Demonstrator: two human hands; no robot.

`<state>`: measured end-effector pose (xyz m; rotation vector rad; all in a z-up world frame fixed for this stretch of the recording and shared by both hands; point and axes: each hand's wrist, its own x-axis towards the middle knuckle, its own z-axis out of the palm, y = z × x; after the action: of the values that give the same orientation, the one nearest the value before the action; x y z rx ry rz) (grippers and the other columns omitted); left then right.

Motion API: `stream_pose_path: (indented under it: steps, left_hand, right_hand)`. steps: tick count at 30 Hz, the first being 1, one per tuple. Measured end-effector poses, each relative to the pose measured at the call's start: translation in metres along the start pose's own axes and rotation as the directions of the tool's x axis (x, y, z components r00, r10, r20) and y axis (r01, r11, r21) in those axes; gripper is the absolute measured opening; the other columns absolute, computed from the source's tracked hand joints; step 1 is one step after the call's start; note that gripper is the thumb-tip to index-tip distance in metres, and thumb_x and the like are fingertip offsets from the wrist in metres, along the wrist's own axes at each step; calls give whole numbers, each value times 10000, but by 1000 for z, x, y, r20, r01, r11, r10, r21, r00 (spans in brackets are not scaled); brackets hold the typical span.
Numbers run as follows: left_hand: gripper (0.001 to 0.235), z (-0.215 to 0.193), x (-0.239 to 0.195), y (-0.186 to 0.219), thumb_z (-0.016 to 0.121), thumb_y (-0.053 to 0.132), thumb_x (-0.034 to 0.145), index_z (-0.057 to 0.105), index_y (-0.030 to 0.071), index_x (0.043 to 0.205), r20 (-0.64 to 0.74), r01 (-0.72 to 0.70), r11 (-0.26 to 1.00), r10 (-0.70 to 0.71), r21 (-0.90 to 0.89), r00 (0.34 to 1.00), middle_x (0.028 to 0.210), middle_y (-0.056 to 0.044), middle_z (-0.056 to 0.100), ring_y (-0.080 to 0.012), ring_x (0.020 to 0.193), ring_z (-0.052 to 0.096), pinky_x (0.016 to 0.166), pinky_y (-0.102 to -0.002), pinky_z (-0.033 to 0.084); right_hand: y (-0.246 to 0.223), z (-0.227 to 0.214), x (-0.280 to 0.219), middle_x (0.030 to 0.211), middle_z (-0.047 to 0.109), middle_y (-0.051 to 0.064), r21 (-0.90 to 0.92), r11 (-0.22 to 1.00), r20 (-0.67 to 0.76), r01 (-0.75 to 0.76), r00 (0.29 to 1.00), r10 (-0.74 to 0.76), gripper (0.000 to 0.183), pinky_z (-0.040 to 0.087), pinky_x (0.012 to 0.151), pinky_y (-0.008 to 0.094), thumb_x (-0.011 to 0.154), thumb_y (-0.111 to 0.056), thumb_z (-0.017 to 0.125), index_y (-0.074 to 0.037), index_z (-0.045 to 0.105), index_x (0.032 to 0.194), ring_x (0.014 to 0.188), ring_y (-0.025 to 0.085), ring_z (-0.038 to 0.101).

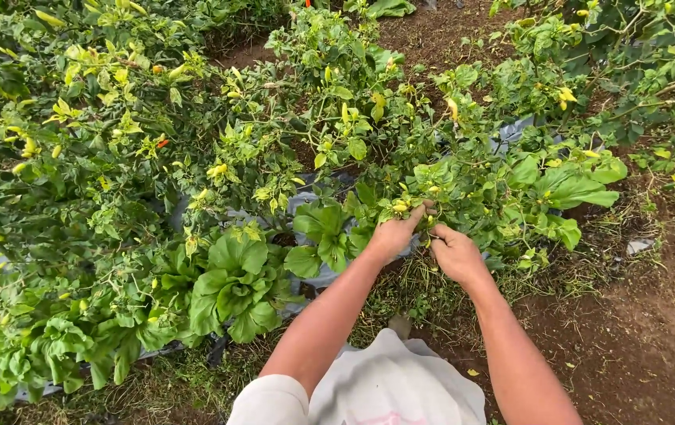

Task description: Harvesting small yellow chili peppers from plants in a field by hand.

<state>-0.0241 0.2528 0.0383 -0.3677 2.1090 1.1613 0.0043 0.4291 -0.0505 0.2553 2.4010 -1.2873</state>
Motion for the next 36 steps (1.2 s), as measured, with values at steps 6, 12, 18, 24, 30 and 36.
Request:
stream_pose_path:
  steps: [6,12,18,24,30,36]
  left_hand:
    - [537,16,21,-46,414,371,1061,502,109,1522,52,-324,932,320,160,946,1183,-382,675,-520,1203,629,1162,-509,427]
    - [386,15,32,-41,558,292,1068,607,351,1447,-20,-478,871,479,-117,878,914,-135,738,-253,850,699,945,-444,526]
    - [379,9,-4,-38,532,254,1054,637,157,1405,-55,-549,831,546,-86,836,1115,-289,719,-487,1086,678,955,-565,513]
    - [384,19,22,-52,524,305,944,673,265,1295,-16,-522,847,526,99,850,1045,-222,739,-466,1086,674,940,-596,509]
    - [263,65,121,-127,573,214,876,724,83,1048,17,-550,770,577,323,817,916,-221,730,-481,898,694,790,-591,541]
    - [668,7,-13,-21,466,-62,884,526,156,1512,115,-540,795,531,275,840,1353,-197,683,-341,818,723,726,-400,567]
  right_hand:
    - [-63,-17,-39,962,731,136,105,989,-33,-104,994,108,374,554,756,417,973,-63,440,-151,755,1155,814,261,661]
    - [-50,-27,-17,820,669,82,586,810,-56,31,998,3,268,445,522,230,1070,-259,523,-54,684,1010,674,107,596]
    - [-57,-25,-16,818,718,110,481,875,-58,-51,994,89,329,469,535,273,1080,-324,608,-43,743,975,671,143,624]
    - [-47,-20,-17,797,703,109,524,850,-68,-43,993,92,417,470,509,246,1065,-430,639,-33,729,977,654,138,629]
    - [-31,-18,0,814,720,135,529,847,-54,-55,994,98,304,479,519,271,1075,-313,637,-34,727,994,661,162,649]
    - [-26,-15,-3,805,669,99,535,837,-40,-112,987,157,219,463,521,286,1023,-180,532,-30,688,1050,661,164,613]
